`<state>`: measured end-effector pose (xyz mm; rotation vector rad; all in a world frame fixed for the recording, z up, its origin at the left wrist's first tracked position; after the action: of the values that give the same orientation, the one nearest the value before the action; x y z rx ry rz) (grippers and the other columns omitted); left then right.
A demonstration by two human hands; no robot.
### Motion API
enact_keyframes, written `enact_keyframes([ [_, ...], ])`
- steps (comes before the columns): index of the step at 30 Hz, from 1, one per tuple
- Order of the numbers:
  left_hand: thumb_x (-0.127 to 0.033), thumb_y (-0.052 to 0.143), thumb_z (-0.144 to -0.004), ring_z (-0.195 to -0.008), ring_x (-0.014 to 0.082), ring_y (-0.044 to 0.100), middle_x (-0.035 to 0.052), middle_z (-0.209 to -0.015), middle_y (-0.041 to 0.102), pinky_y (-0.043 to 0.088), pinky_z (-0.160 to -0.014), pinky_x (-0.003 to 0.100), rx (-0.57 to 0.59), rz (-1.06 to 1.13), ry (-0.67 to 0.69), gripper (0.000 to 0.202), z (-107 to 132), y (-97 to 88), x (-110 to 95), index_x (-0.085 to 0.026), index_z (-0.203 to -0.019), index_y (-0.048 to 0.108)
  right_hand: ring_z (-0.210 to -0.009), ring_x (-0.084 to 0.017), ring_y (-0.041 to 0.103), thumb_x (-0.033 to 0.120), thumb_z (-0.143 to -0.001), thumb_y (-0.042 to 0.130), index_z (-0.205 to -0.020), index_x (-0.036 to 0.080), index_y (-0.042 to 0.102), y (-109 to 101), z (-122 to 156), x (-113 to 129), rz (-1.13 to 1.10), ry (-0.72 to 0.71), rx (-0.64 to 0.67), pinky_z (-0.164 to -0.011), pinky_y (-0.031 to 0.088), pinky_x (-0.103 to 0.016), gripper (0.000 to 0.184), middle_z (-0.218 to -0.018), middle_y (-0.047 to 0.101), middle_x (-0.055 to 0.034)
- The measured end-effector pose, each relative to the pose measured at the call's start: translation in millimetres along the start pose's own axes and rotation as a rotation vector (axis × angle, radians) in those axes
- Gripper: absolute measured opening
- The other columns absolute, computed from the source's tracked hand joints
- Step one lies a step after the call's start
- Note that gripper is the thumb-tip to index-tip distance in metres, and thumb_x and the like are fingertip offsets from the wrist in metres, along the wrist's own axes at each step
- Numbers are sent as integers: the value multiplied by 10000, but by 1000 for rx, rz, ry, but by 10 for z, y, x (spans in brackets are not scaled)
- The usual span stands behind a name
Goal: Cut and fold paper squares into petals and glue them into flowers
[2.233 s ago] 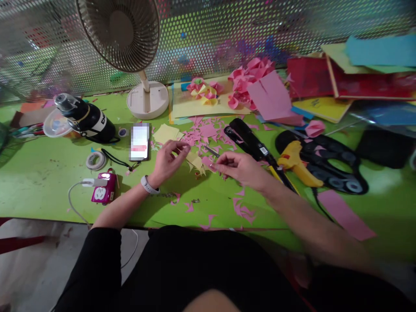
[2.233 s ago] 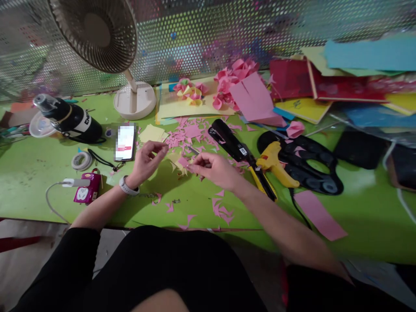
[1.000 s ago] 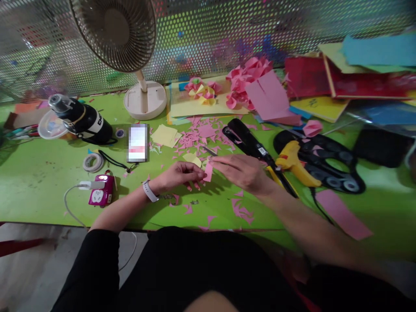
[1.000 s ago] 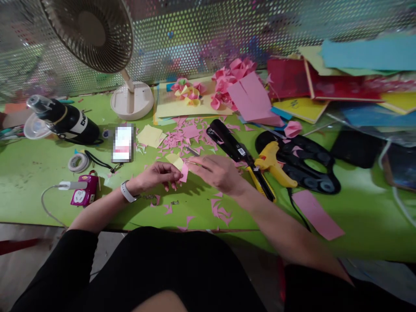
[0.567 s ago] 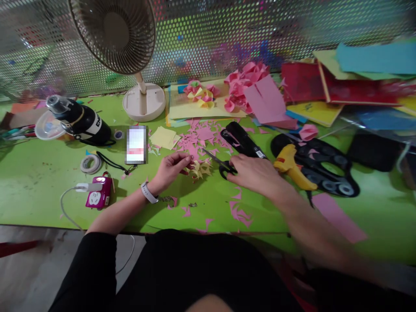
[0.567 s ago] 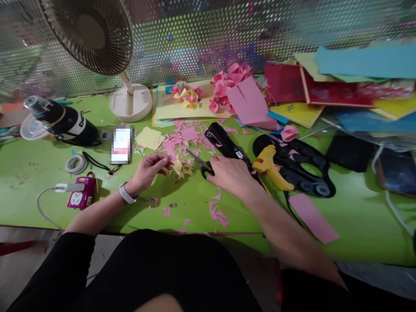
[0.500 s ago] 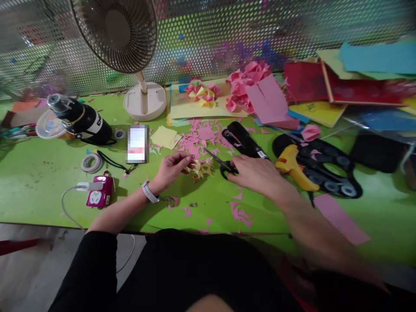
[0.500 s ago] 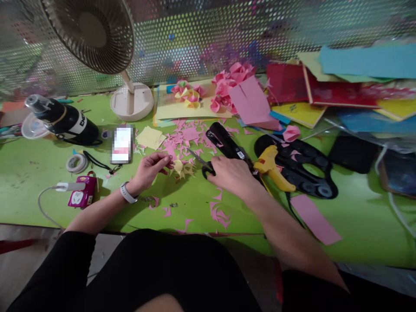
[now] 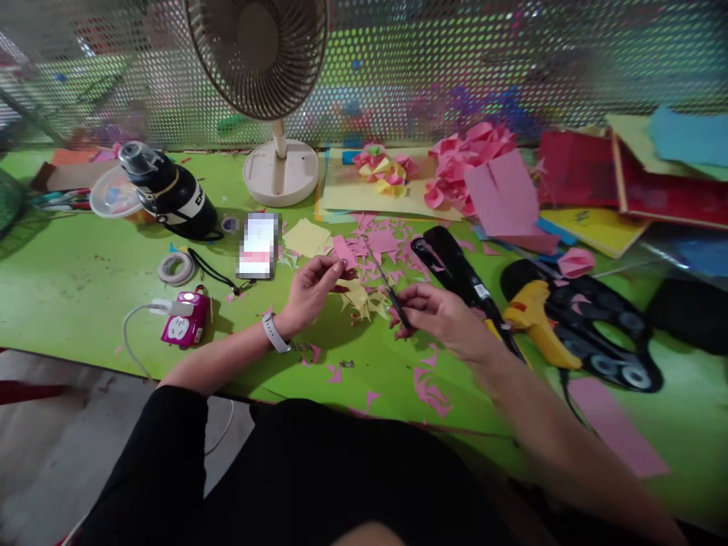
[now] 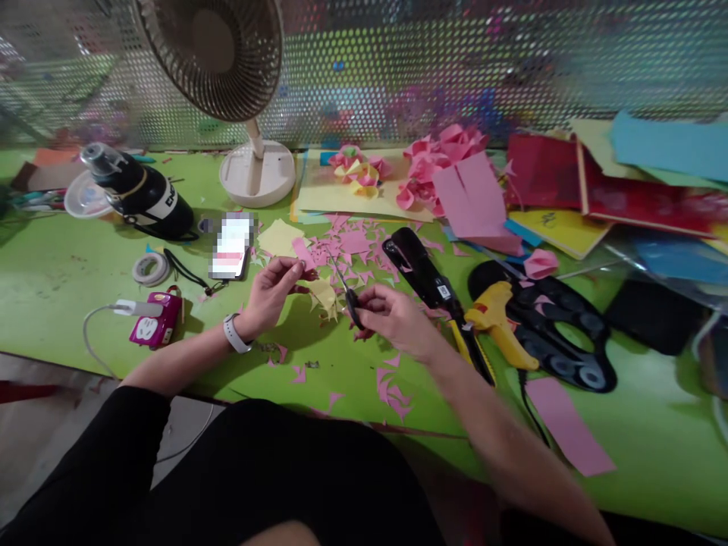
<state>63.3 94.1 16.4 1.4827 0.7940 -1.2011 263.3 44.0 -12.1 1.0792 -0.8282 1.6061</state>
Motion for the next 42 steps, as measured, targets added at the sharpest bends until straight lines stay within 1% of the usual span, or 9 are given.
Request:
enact_keyframes([
  [2, -426, 713, -844, -891, 147, 718, 36, -917, 714, 582, -694, 239, -26, 23, -1, 285, 3, 8, -13, -164, -923, 634, -592, -156, 669, 520, -690, 824, -888, 206, 569, 100, 16, -23, -62, 2, 7, -593, 608, -347, 450, -775, 677, -9],
  [6, -465, 733, -812, -961, 178, 712, 39, -934, 698, 598, -744, 274, -65, 40, -20, 341, 10, 16, 3, -157, -905, 618, -679, -167, 667, 548, -709, 811, -917, 212, 575, 241, 54, -65, -29, 20, 33, -645, 621, -362, 460, -798, 657, -14],
  [11, -469, 733, -807, -914, 151, 696, 27, -917, 681, 605, -761, 287, -60, 34, -29, 346, 20, 12, 41, -156, -906, 622, -705, -168, 650, 575, -700, 805, -934, 216, 559, 336, 81, -80, 14, 18, 64, -659, 613, -356, 495, -810, 638, -10],
  [18, -457, 719, -827, -847, 128, 690, 33, -894, 689, 607, -752, 277, -35, 11, -50, 329, 42, 39, 64, -152, -898, 620, -695, -162, 631, 582, -693, 804, -913, 220, 553, 359, 77, -67, 42, 24, 53, -611, 594, -330, 492, -807, 630, -11],
  [24, -463, 741, -804, -819, 125, 692, 26, -875, 686, 618, -755, 288, -32, 42, -55, 350, 47, 56, 82, -147, -892, 620, -660, -153, 620, 591, -688, 802, -898, 223, 551, 343, 65, -89, 62, -2, 42, -576, 579, -317, 493, -787, 630, -6],
  [30, -476, 746, -795, -832, 134, 702, 24, -877, 686, 616, -777, 291, -4, 47, -74, 363, 46, 68, 92, -148, -885, 617, -670, -155, 616, 590, -683, 807, -896, 222, 550, 347, 68, -86, 47, 6, 51, -549, 567, -299, 497, -780, 622, -4],
  [34, -464, 745, -800, -842, 140, 706, 19, -876, 681, 616, -789, 311, -4, 64, -63, 353, 43, 64, 96, -149, -890, 615, -644, -156, 610, 629, -674, 792, -878, 228, 548, 343, 61, -86, 76, -7, 43, -521, 553, -296, 511, -754, 621, -2],
  [38, -453, 745, -804, -857, 145, 711, 18, -866, 678, 613, -793, 306, 12, 71, -63, 341, 43, 75, 90, -148, -886, 618, -608, -154, 595, 672, -678, 762, -862, 237, 542, 348, 59, -85, 109, -15, 37, -495, 537, -298, 521, -728, 616, -1],
  [42, -447, 745, -807, -847, 137, 714, 20, -867, 684, 611, -788, 289, 22, 73, -62, 340, 42, 80, 78, -143, -885, 615, -601, -141, 580, 645, -694, 768, -851, 233, 526, 364, 73, -68, 82, -1, 45, -481, 504, -268, 503, -725, 603, 9],
])
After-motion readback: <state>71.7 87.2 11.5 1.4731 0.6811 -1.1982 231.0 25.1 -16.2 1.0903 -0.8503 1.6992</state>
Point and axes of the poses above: each hand's wrist, its own z-axis away from the middle knuckle, its own y-axis out of the palm, x = y × z, the point moved 7 cm from there along -z, towards the middle knuckle
